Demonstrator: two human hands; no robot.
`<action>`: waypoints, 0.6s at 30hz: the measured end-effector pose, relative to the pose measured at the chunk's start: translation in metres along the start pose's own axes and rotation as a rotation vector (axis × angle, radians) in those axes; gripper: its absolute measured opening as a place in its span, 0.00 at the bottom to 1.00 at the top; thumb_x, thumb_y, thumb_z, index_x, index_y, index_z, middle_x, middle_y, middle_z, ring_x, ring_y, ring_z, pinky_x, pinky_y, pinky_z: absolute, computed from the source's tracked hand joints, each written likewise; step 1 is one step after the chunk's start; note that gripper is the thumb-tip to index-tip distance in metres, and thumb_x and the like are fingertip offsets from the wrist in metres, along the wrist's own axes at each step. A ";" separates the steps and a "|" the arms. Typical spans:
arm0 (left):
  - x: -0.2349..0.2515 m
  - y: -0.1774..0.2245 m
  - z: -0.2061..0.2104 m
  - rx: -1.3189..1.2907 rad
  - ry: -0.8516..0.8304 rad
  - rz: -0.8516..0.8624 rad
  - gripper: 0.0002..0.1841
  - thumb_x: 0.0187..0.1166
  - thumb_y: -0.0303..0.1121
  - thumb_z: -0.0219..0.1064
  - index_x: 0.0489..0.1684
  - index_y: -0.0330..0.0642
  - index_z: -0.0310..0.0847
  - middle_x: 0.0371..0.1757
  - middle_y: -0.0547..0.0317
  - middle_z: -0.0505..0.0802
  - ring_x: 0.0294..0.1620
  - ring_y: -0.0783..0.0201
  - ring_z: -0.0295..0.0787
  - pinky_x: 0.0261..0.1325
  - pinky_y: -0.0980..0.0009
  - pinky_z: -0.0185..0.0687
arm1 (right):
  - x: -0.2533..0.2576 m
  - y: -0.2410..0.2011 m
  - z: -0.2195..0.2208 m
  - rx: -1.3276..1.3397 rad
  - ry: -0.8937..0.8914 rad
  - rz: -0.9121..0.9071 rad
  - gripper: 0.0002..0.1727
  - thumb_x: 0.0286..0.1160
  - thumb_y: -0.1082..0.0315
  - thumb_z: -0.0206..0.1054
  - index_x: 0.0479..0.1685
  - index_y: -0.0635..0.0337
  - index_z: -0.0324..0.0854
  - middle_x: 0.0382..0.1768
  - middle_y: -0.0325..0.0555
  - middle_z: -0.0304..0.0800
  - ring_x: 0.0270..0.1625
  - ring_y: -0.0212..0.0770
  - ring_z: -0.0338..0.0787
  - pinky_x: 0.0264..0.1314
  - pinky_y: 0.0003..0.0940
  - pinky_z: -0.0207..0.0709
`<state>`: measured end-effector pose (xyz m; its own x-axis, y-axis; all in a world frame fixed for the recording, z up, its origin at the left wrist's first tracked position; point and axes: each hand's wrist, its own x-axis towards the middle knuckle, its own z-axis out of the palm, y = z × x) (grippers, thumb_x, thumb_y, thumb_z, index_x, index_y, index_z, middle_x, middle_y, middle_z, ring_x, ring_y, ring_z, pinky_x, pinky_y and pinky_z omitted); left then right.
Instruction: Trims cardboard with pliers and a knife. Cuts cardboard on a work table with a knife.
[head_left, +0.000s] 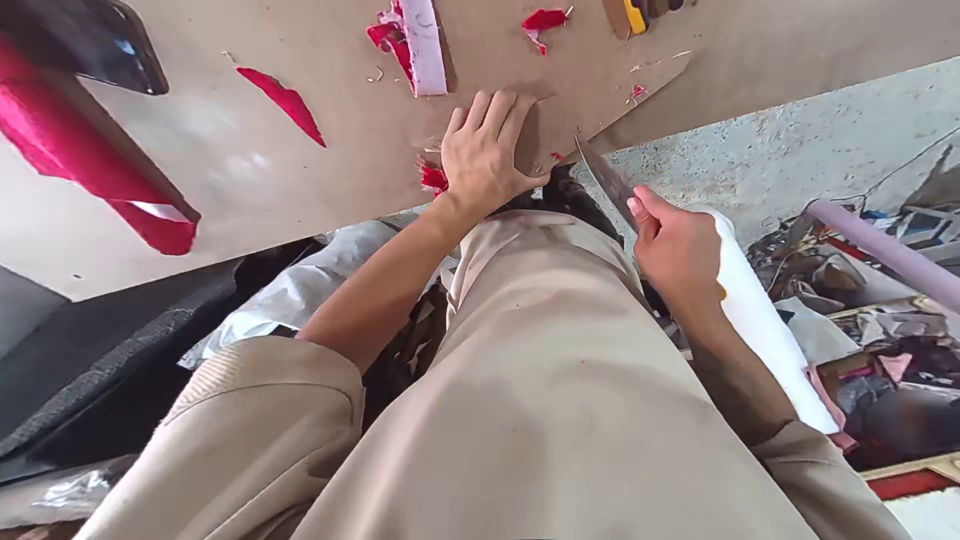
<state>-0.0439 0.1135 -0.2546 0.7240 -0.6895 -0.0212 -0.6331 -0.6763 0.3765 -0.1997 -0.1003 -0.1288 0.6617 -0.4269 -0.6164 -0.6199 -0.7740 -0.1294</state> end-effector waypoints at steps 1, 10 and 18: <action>-0.001 0.000 0.000 -0.007 0.006 0.003 0.49 0.55 0.76 0.70 0.73 0.48 0.81 0.64 0.51 0.91 0.61 0.48 0.87 0.53 0.51 0.79 | 0.004 0.008 0.002 0.131 -0.057 0.001 0.20 0.91 0.49 0.56 0.71 0.38 0.87 0.33 0.46 0.94 0.31 0.48 0.91 0.34 0.54 0.83; 0.000 -0.003 0.003 0.001 0.019 0.021 0.50 0.55 0.76 0.69 0.75 0.48 0.80 0.65 0.53 0.91 0.60 0.49 0.87 0.53 0.52 0.79 | 0.012 0.028 0.044 0.264 0.185 -0.086 0.18 0.88 0.53 0.59 0.64 0.42 0.91 0.30 0.43 0.94 0.27 0.40 0.90 0.30 0.44 0.83; -0.001 -0.004 0.004 -0.014 0.041 0.030 0.49 0.56 0.76 0.69 0.73 0.48 0.81 0.64 0.53 0.91 0.58 0.50 0.87 0.51 0.53 0.79 | 0.010 0.026 0.060 0.370 0.234 -0.125 0.17 0.88 0.56 0.60 0.62 0.49 0.92 0.30 0.41 0.95 0.27 0.36 0.91 0.30 0.37 0.85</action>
<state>-0.0431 0.1158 -0.2594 0.7156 -0.6979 0.0277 -0.6508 -0.6518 0.3895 -0.2346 -0.0963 -0.1848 0.7919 -0.4683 -0.3918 -0.6104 -0.6250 -0.4866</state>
